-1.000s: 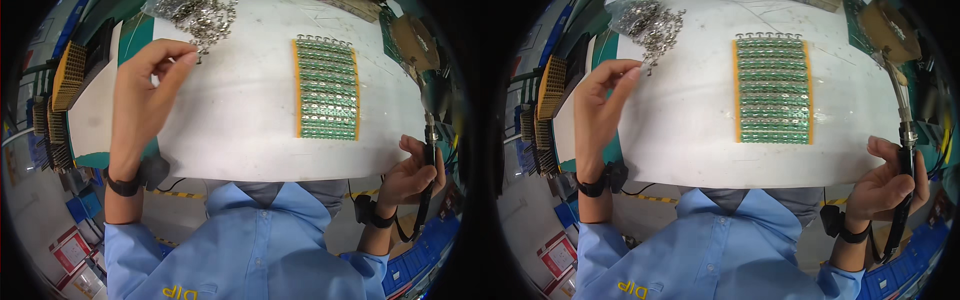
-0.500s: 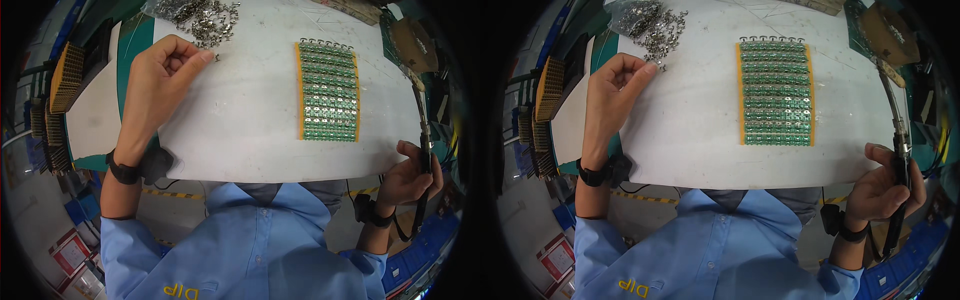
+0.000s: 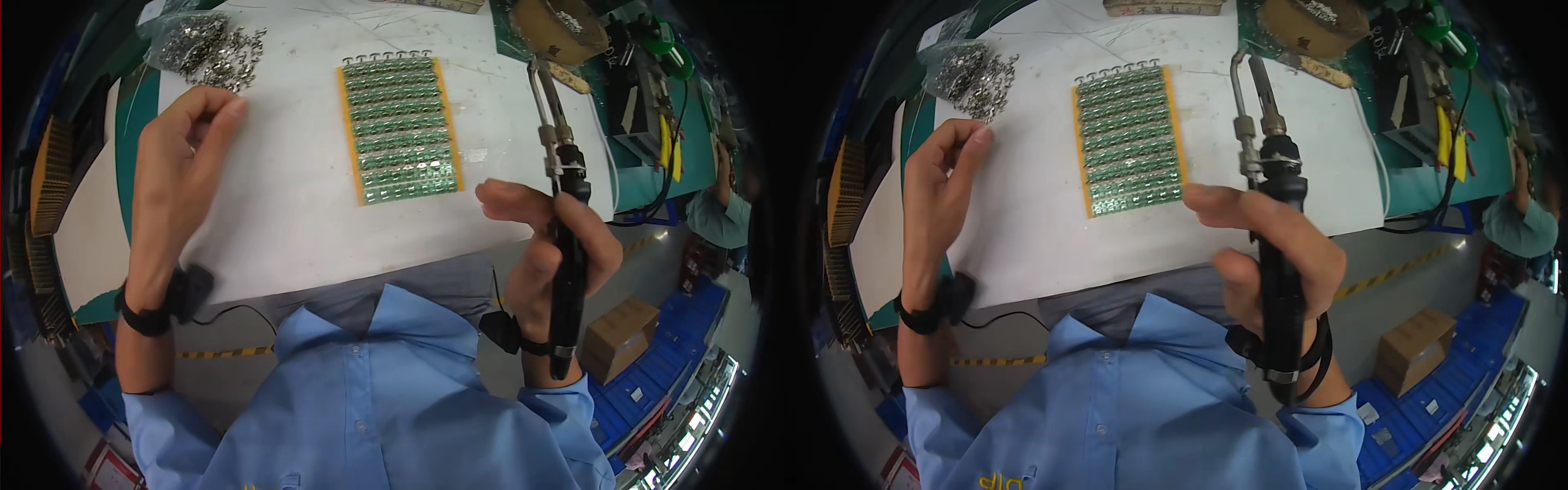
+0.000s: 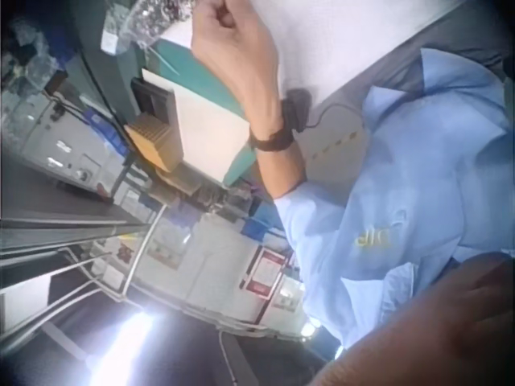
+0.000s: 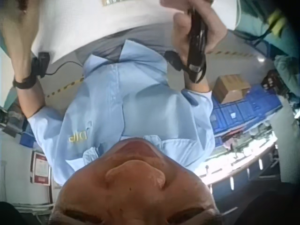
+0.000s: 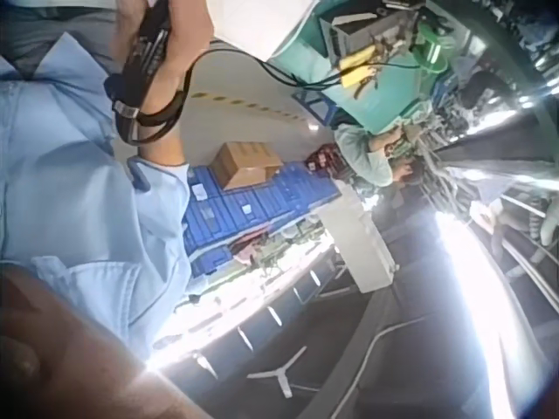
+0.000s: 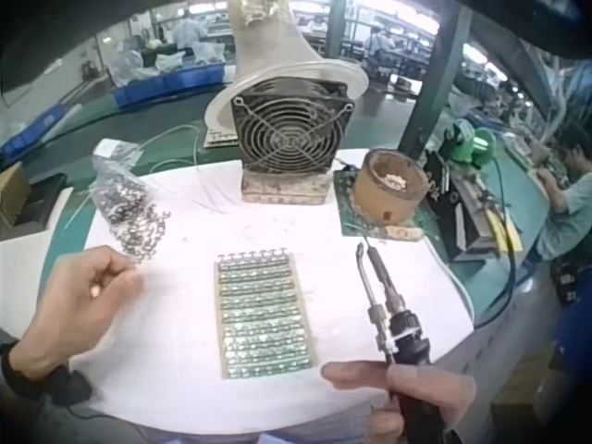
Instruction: Soldering electronic components onto a printed circuit board at an assembly station.
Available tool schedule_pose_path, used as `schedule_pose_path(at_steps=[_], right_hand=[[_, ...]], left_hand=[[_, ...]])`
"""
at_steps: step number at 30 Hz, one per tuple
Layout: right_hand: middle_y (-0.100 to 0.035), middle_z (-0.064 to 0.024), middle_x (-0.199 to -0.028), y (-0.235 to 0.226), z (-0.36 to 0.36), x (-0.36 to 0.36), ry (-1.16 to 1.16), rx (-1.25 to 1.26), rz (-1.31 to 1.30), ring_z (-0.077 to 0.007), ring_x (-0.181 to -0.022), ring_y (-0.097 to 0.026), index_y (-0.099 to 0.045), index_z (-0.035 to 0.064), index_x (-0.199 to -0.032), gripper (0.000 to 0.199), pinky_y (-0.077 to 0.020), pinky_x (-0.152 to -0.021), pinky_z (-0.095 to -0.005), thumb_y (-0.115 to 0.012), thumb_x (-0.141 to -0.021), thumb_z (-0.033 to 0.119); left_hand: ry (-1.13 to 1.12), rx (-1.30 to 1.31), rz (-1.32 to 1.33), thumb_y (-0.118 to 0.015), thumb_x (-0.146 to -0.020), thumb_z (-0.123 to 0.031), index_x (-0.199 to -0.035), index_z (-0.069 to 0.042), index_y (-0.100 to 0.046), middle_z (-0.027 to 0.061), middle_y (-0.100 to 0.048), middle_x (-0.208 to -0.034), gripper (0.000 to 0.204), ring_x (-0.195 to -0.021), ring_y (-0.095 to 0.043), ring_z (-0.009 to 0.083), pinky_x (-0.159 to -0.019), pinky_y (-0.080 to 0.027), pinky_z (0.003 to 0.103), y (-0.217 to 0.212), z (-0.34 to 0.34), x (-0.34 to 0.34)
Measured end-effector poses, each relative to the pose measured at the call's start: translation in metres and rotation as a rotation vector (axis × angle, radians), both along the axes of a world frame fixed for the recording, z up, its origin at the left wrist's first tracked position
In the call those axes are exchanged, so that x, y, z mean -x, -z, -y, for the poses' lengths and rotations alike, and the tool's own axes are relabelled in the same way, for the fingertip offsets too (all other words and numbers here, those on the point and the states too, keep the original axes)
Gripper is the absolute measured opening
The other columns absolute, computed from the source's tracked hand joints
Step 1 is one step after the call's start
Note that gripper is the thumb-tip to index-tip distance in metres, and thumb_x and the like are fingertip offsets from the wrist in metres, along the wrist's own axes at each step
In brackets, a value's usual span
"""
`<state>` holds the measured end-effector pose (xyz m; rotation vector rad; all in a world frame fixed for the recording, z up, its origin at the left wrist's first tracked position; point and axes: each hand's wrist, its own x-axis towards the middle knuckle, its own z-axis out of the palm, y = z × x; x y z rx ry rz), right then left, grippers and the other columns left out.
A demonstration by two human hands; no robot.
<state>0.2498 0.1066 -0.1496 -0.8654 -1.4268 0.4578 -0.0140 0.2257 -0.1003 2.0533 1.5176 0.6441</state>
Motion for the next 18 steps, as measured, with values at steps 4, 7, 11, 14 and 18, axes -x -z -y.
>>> schedule_pose_path(at_steps=[4, 7, 11, 14, 18], right_hand=[[-0.062, -0.0244, -0.093, -0.016, -0.004, 0.017, -0.003, 0.043, 0.319, -0.0312, -0.084, -0.065, -0.035, 0.0032, -0.114, 0.054, -0.0554, -0.069, -0.0358, -0.069, -0.074, -0.002], [-0.063, -0.0227, -0.091, -0.024, 0.001, 0.031, 0.044, 0.089, 0.339, -0.0297, -0.083, -0.065, -0.041, 0.0043, -0.111, 0.054, -0.0547, -0.069, -0.0347, -0.074, -0.068, -0.004], [-0.062, -0.0140, -0.078, -0.010, 0.005, 0.034, 0.076, 0.073, 0.333, -0.0256, -0.066, -0.061, -0.052, 0.0062, -0.103, 0.040, -0.0490, -0.055, -0.0319, -0.071, -0.068, -0.002], [-0.060, -0.0082, -0.066, -0.009, 0.010, 0.030, 0.044, 0.066, 0.250, -0.0222, -0.053, -0.057, -0.056, 0.0050, -0.100, 0.036, -0.0433, -0.042, -0.0272, -0.070, -0.067, -0.001], [-0.065, -0.0138, -0.077, -0.011, 0.017, 0.035, 0.160, 0.099, 0.261, -0.0226, -0.064, -0.064, -0.053, 0.0047, -0.103, 0.039, -0.0502, -0.052, -0.0278, -0.070, -0.070, -0.006]], left_hand=[[0.042, 0.517, 0.627, -0.057, -0.087, -0.017, -0.083, -0.004, -0.060, 0.0003, -0.061, -0.079, 0.014, -0.063, -0.044, 0.0009, -0.055, -0.032, 0.016, -0.016, 0.041, -0.047], [0.029, 0.599, 0.842, -0.059, -0.086, -0.009, -0.086, 0.000, -0.060, 0.0003, -0.060, -0.078, 0.009, -0.067, -0.049, 0.0025, -0.058, -0.038, 0.017, -0.015, 0.068, -0.075], [0.138, 0.411, 0.710, -0.060, -0.083, -0.004, -0.081, 0.003, -0.058, 0.0064, -0.060, -0.080, 0.007, -0.070, -0.052, 0.0098, -0.063, -0.042, 0.022, -0.001, 0.078, -0.079], [0.246, 0.153, 0.593, -0.062, -0.081, -0.003, -0.083, 0.001, -0.062, 0.0052, -0.057, -0.069, 0.005, -0.064, -0.052, 0.0143, -0.058, -0.040, 0.026, -0.006, 0.080, -0.086], [0.344, -0.086, 0.539, -0.064, -0.079, -0.002, -0.086, 0.001, -0.062, 0.0077, -0.060, -0.075, 0.008, -0.066, -0.053, 0.0157, -0.061, -0.043, 0.026, -0.006, 0.079, -0.085]])
